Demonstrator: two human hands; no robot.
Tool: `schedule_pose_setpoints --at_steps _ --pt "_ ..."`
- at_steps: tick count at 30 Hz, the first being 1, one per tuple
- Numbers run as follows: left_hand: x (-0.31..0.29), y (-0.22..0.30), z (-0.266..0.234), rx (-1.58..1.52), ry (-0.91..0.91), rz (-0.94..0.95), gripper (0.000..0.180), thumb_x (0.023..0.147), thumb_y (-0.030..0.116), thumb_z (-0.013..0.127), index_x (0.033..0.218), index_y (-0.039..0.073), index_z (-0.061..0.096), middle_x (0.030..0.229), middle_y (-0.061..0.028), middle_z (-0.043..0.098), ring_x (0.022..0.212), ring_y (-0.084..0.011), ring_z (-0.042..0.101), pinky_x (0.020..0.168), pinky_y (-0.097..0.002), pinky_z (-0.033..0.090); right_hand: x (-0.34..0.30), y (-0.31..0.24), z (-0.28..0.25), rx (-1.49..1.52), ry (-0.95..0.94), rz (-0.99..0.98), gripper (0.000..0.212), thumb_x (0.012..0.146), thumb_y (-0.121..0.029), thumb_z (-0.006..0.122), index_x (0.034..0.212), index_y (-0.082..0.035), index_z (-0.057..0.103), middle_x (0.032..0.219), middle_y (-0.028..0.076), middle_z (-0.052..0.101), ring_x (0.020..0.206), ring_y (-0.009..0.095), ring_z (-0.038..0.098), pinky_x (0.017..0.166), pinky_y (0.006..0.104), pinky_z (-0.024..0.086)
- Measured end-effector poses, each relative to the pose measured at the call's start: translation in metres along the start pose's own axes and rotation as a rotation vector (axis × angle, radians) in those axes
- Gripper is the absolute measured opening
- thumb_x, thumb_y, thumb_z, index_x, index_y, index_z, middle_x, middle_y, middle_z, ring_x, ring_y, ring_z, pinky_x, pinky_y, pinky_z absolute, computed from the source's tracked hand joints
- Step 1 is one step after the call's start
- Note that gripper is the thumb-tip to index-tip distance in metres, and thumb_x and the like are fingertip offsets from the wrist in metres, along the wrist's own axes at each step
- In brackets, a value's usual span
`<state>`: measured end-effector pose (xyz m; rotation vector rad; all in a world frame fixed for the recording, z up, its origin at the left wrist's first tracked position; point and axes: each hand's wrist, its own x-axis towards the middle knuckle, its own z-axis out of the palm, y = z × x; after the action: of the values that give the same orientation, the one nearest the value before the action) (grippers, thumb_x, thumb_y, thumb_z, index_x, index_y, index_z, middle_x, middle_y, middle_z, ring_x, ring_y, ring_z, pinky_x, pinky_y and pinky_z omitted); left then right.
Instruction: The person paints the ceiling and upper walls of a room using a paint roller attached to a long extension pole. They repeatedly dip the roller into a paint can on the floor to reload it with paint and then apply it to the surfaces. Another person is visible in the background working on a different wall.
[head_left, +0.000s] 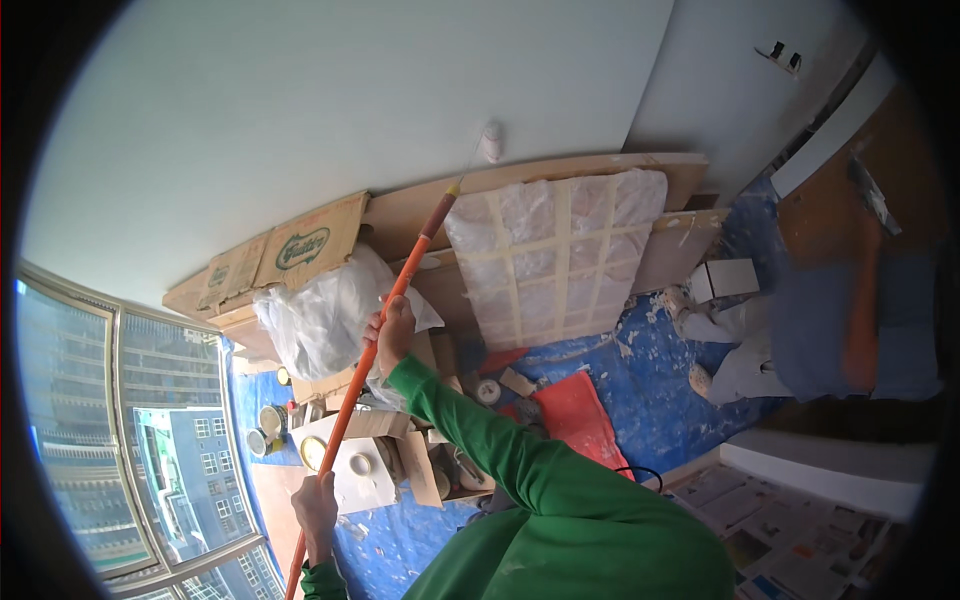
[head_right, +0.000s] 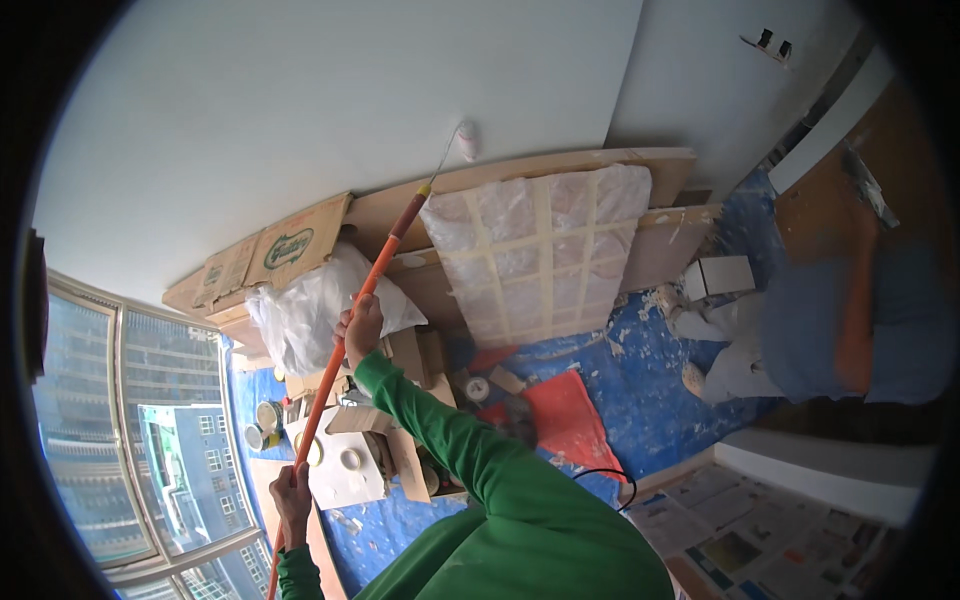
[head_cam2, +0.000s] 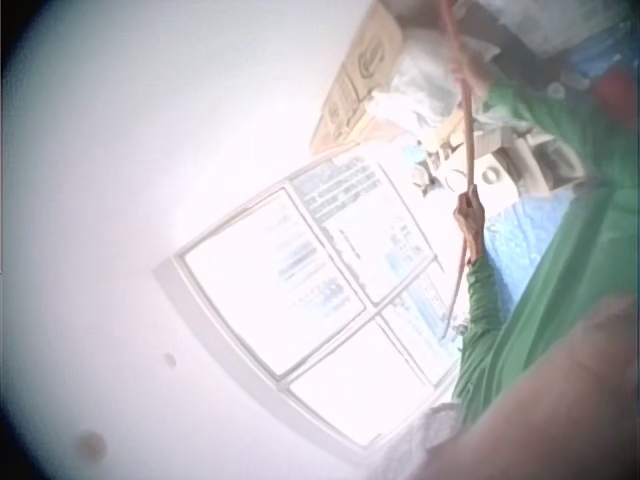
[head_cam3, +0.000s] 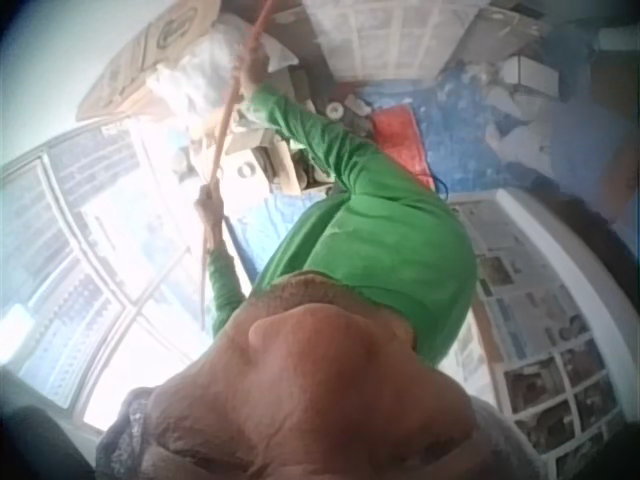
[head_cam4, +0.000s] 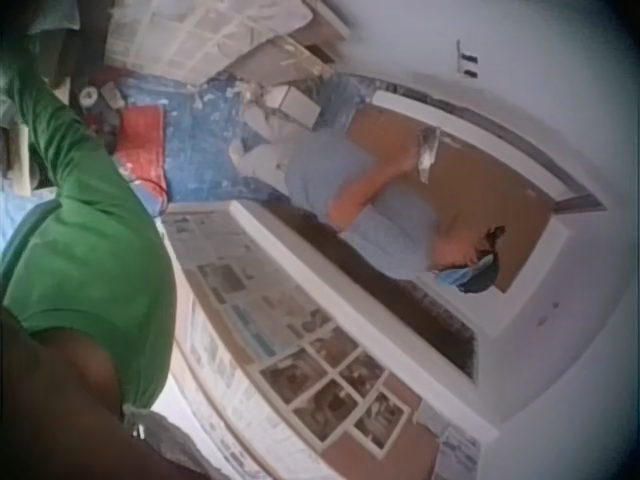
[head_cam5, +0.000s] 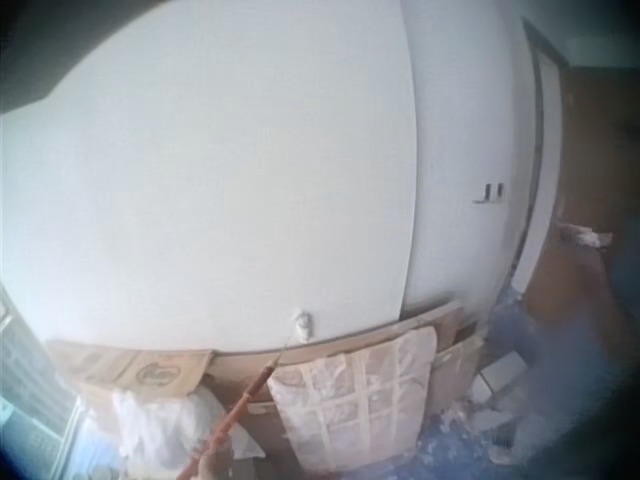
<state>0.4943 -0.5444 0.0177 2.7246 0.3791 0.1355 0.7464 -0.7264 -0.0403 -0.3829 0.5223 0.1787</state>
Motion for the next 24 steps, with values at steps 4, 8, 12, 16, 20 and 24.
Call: schedule_pose_setpoints --at_steps 4,8,12,16,20,24 --pt "-0.005 0.022 0.021 -0.081 -0.051 -0.042 0.035 0.087 0.022 0.066 0.065 -0.001 0.051 0.046 -0.0083 0.042 0.041 -0.0153 0.035 0.042 -0.0348 0.030 0.002 -0.026 -0.019 -0.043 0.002 -0.031 0.029 0.099 -0.044 0.032 0.104 -0.016 0.042 0.064 -0.001 0.038 0.046 0.010 0.034 0.045 0.0283 0.034" --pt "0.009 0.040 0.016 0.007 -0.103 -0.044 0.034 0.087 0.026 0.064 0.066 0.000 0.053 0.053 -0.0178 0.050 0.046 -0.0350 0.049 0.046 -0.0397 0.036 0.015 -0.032 -0.025 -0.008 -0.015 -0.070 0.030 0.099 -0.045 0.031 0.103 -0.017 0.042 0.064 -0.002 0.037 0.047 0.009 0.035 0.045 0.0280 0.034" --pt "0.009 0.019 -0.005 0.007 -0.077 -0.075 0.034 0.087 0.027 0.064 0.069 0.000 0.055 0.054 -0.0183 0.052 0.048 -0.0367 0.051 0.046 -0.0405 0.037 0.010 -0.006 -0.004 -0.041 -0.027 -0.053 0.030 0.099 -0.044 0.031 0.102 -0.016 0.042 0.064 -0.001 0.037 0.047 0.010 0.035 0.045 0.0288 0.034" --pt "0.001 -0.018 -0.021 0.114 -0.030 -0.107 0.034 0.088 0.027 0.060 0.070 -0.001 0.056 0.060 -0.0222 0.056 0.056 -0.0416 0.056 0.051 -0.0463 0.042 0.003 0.038 0.022 -0.013 -0.019 0.022 0.029 0.099 -0.041 0.031 0.100 -0.014 0.041 0.060 -0.001 0.036 0.042 0.009 0.031 0.041 0.0280 0.030" --pt "-0.008 -0.050 -0.026 0.088 0.093 -0.022 0.032 0.087 0.021 0.066 0.067 0.000 0.052 0.047 -0.0087 0.040 0.041 -0.0165 0.034 0.042 -0.0347 0.028 -0.006 0.064 0.030 0.001 -0.069 0.070 0.029 0.099 -0.041 0.032 0.102 -0.014 0.040 0.062 0.000 0.037 0.044 0.010 0.033 0.043 0.0289 0.032" --pt "0.000 -0.067 -0.012 0.110 0.100 0.125 0.030 0.087 0.019 0.066 0.068 0.001 0.052 0.048 -0.0103 0.043 0.040 -0.0188 0.037 0.042 -0.0356 0.030 0.002 0.063 0.016 0.045 -0.117 0.035 0.030 0.099 -0.043 0.034 0.105 -0.014 0.040 0.064 0.000 0.038 0.048 0.011 0.036 0.045 0.0293 0.034"
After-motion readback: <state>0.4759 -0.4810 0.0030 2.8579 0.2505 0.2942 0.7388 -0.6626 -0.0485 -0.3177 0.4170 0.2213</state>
